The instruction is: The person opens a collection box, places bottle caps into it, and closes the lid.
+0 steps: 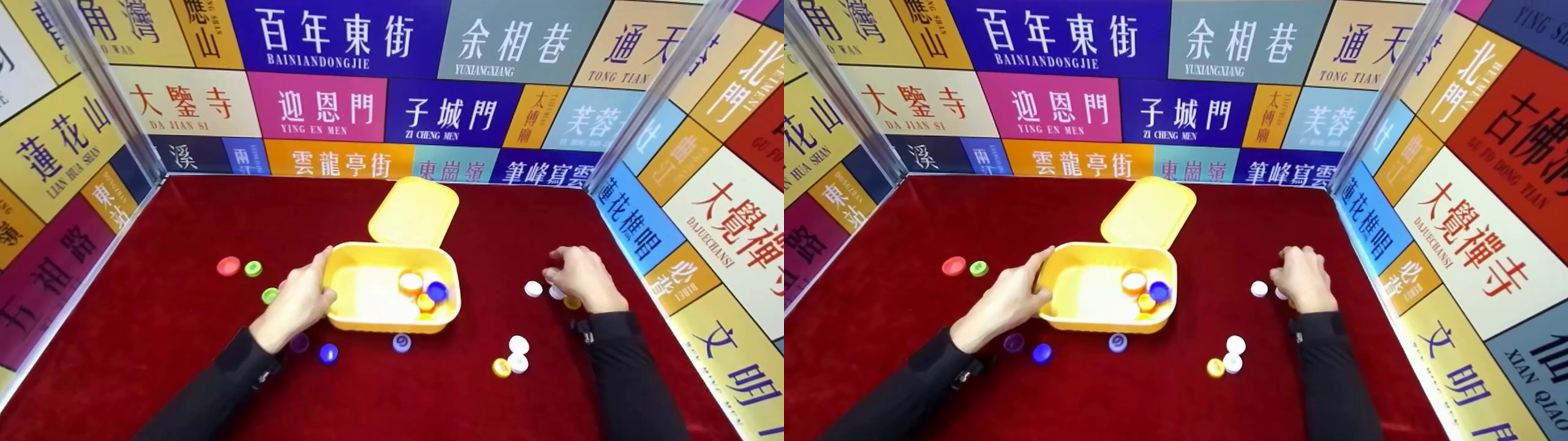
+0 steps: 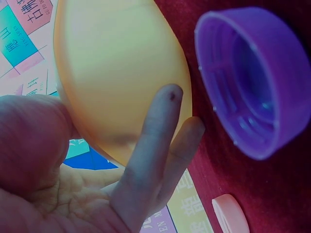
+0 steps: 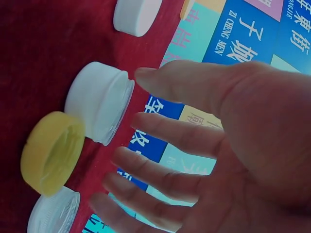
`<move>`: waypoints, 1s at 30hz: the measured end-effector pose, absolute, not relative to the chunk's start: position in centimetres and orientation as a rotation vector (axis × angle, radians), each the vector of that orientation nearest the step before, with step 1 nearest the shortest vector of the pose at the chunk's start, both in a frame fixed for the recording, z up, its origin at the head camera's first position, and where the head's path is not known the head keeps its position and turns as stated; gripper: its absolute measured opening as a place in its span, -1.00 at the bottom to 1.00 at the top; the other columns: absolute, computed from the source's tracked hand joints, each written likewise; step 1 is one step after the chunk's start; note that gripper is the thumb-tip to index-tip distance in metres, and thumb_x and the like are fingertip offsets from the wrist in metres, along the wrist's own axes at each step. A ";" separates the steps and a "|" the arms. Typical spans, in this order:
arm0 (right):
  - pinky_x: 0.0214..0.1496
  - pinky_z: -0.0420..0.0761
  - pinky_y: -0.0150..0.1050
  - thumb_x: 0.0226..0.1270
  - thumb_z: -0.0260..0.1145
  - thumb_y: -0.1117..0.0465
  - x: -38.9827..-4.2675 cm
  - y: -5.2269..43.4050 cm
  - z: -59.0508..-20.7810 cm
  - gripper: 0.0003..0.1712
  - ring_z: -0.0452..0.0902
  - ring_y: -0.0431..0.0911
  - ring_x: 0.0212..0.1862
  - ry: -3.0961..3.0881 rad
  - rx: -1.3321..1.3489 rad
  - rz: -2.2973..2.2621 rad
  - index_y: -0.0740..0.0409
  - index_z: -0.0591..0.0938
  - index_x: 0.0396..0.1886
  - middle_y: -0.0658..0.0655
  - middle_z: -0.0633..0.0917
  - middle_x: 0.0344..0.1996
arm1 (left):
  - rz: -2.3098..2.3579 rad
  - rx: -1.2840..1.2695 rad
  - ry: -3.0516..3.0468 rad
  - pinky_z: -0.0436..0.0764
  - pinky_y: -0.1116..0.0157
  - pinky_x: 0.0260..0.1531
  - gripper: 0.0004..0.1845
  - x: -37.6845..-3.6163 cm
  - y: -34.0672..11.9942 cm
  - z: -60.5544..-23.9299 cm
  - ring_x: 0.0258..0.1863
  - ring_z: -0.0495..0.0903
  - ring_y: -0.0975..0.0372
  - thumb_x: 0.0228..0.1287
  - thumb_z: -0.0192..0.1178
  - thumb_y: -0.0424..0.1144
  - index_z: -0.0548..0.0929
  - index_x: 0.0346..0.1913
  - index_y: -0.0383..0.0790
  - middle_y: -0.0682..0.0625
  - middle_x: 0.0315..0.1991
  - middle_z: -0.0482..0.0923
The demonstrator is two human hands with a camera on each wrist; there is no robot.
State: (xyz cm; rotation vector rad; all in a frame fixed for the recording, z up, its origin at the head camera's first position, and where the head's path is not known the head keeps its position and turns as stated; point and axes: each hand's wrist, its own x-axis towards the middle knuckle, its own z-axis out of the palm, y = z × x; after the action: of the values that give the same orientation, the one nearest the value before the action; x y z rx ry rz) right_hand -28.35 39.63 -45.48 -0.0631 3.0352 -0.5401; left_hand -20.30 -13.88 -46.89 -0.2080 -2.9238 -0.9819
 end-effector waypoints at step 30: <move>-0.12 0.63 -0.04 0.43 0.30 0.35 -28.2 38.8 -45.6 -0.59 0.74 0.00 -0.38 3.086 -0.196 -0.646 0.41 0.88 0.15 0.39 0.90 -0.14 | -0.967 -0.166 -2.949 0.78 0.00 -0.01 -0.06 -20.6 -13.8 -46.9 0.03 0.77 -0.07 0.45 0.34 -0.39 0.29 0.86 -0.28 -0.39 0.49 0.72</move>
State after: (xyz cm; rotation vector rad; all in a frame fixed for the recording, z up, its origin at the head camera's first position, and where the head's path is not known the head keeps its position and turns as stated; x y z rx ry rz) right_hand -28.24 38.76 -45.56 -0.1961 3.0863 -0.6461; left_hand -20.62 -13.83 -46.89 -0.1655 -2.9491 -0.9668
